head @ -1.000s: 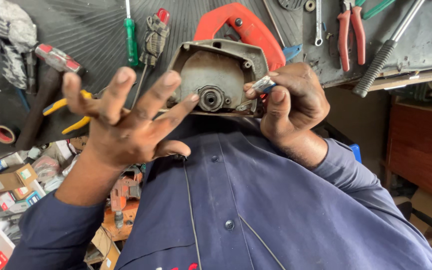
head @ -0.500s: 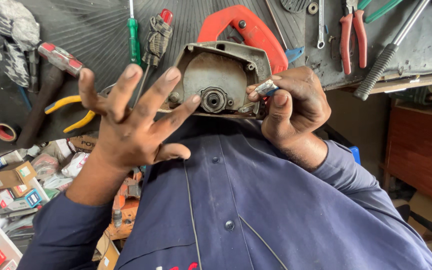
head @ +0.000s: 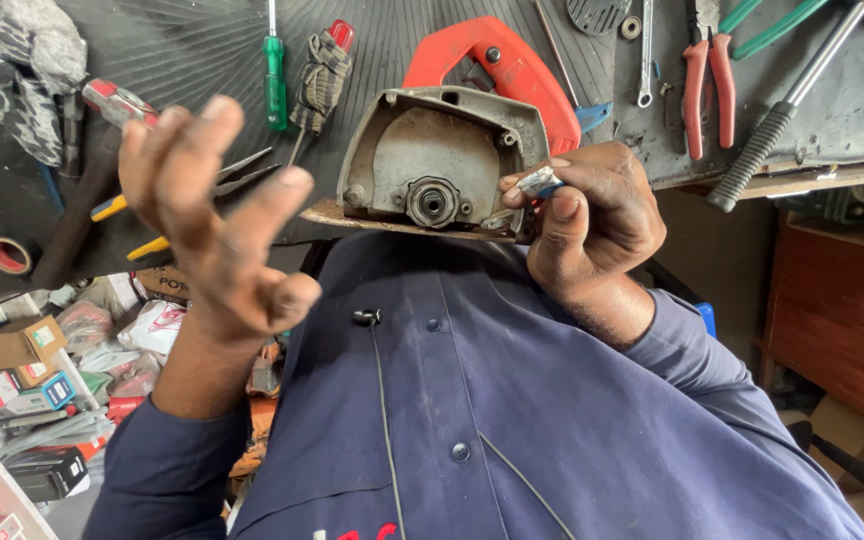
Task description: The person disassembles a mechanical housing, removes a small component, cleans the interior with a cloth and a brush, and then uses pliers to handle a small wrapped item. The person repeatedly wipes and brushes the housing interior while working at a cluttered workbench.
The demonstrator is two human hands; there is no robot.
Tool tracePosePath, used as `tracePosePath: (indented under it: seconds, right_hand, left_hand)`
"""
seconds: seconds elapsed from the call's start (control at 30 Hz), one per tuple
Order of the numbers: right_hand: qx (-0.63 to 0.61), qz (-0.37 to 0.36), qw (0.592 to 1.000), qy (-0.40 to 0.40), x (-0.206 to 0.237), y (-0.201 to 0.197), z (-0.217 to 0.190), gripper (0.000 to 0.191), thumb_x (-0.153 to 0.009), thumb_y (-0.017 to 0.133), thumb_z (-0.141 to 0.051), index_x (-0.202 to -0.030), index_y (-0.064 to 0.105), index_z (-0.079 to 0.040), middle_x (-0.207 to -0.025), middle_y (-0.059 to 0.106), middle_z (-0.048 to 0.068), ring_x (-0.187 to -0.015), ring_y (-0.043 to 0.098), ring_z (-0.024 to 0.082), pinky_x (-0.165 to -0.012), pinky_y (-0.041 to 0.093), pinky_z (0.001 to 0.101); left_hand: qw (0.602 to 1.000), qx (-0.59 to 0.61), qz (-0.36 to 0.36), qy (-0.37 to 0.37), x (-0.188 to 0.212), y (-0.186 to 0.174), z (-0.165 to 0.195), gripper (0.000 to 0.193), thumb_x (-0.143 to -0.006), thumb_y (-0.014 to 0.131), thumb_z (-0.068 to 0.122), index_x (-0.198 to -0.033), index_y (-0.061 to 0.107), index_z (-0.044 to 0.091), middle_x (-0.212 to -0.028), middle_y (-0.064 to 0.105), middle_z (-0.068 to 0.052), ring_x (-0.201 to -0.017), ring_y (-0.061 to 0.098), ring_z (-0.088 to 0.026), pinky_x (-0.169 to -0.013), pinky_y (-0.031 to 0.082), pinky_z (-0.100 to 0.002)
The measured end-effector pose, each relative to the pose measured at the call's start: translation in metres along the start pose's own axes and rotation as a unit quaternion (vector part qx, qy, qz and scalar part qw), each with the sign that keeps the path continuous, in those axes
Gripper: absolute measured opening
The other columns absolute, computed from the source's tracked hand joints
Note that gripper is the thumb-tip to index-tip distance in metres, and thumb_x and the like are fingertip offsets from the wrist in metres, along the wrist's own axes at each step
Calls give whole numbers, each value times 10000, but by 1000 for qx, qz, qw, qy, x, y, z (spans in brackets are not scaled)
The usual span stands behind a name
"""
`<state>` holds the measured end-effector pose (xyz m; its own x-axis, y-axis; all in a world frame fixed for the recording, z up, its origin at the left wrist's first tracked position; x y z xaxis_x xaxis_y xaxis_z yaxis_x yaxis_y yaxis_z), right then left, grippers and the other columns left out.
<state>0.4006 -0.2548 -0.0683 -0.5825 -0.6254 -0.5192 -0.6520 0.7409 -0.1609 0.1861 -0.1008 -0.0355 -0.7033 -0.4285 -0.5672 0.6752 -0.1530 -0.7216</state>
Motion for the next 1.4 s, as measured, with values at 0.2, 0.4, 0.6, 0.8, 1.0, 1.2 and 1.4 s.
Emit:
tracePosePath:
  seconds: [0.2, 0.4, 0.6, 0.8, 1.0, 1.2, 1.4]
  right_hand:
    - [-20, -74, 988, 131, -15, -1, -14, 240, -1108, 688, -179, -1163, 704, 54, -960, 732, 138, -825, 735, 147, -731, 569, 230]
    - [-29, -183, 971, 150, -19, 14, -36, 183, -1040, 735, -89, -1161, 726, 48, -1023, 743, 137, -929, 723, 173, -846, 582, 267]
    - [-20, -203, 967, 153, -14, 22, -29, 175, -985, 770, -36, -1139, 741, 43, -1025, 755, 139, -881, 734, 182, -794, 578, 262]
    - [-44, -212, 967, 134, -12, 26, -29, 167, -977, 756, -31, -1126, 733, 39, -1047, 743, 140, -863, 725, 167, -759, 575, 243]
    - [-60, -193, 969, 144, -12, 24, -31, 169, -1002, 749, -51, -1136, 721, 48, -1005, 732, 124, -829, 694, 144, -738, 550, 238]
    - [-116, -178, 963, 165, -11, 25, -29, 142, -1050, 709, -58, -1126, 695, 61, -1021, 705, 139, -814, 715, 150, -727, 606, 252]
    - [-178, -143, 953, 201, -12, 11, -24, 164, -1112, 677, -91, -1105, 659, 72, -1042, 686, 154, -846, 731, 171, -778, 625, 274]
  left_hand:
    - [979, 160, 59, -110, -23, -15, 14, 397, -997, 726, 249, -1234, 554, -18, -1214, 646, -173, -1142, 644, -333, -1024, 544, -461]
    - [958, 278, -17, -63, -50, -4, 63, 370, -942, 843, 85, -1229, 624, 1, -1132, 698, -129, -981, 720, -227, -808, 603, -293]
    - [955, 262, -16, -136, -53, 13, 60, 274, -951, 860, 39, -1179, 708, 41, -1098, 731, -74, -897, 744, -156, -771, 596, -235]
    - [944, 282, -30, -167, -44, 21, 56, 190, -957, 837, 50, -1097, 708, 49, -1050, 746, -75, -894, 761, -163, -768, 591, -246]
    - [932, 312, -41, -177, -38, 24, 55, 151, -990, 816, 69, -1098, 714, 45, -1070, 752, -69, -910, 774, -164, -783, 603, -245]
    - [967, 209, -50, -136, -43, 9, 56, 246, -1006, 834, 89, -1218, 715, 51, -1079, 746, -83, -946, 756, -189, -823, 590, -269]
    - [968, 177, -29, -178, -33, -32, 7, 350, -1045, 786, 52, -1335, 600, -6, -1219, 676, -135, -1011, 688, -200, -903, 570, -278]
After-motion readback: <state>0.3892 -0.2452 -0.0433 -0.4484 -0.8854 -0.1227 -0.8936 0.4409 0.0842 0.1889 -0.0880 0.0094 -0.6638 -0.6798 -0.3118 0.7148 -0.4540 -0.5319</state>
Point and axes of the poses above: each hand's wrist, its own x-axis away from the middle knuckle, its own y-axis out of the palm, z = x × y, the point moved 10 cm from there along -x, towards the middle knuckle
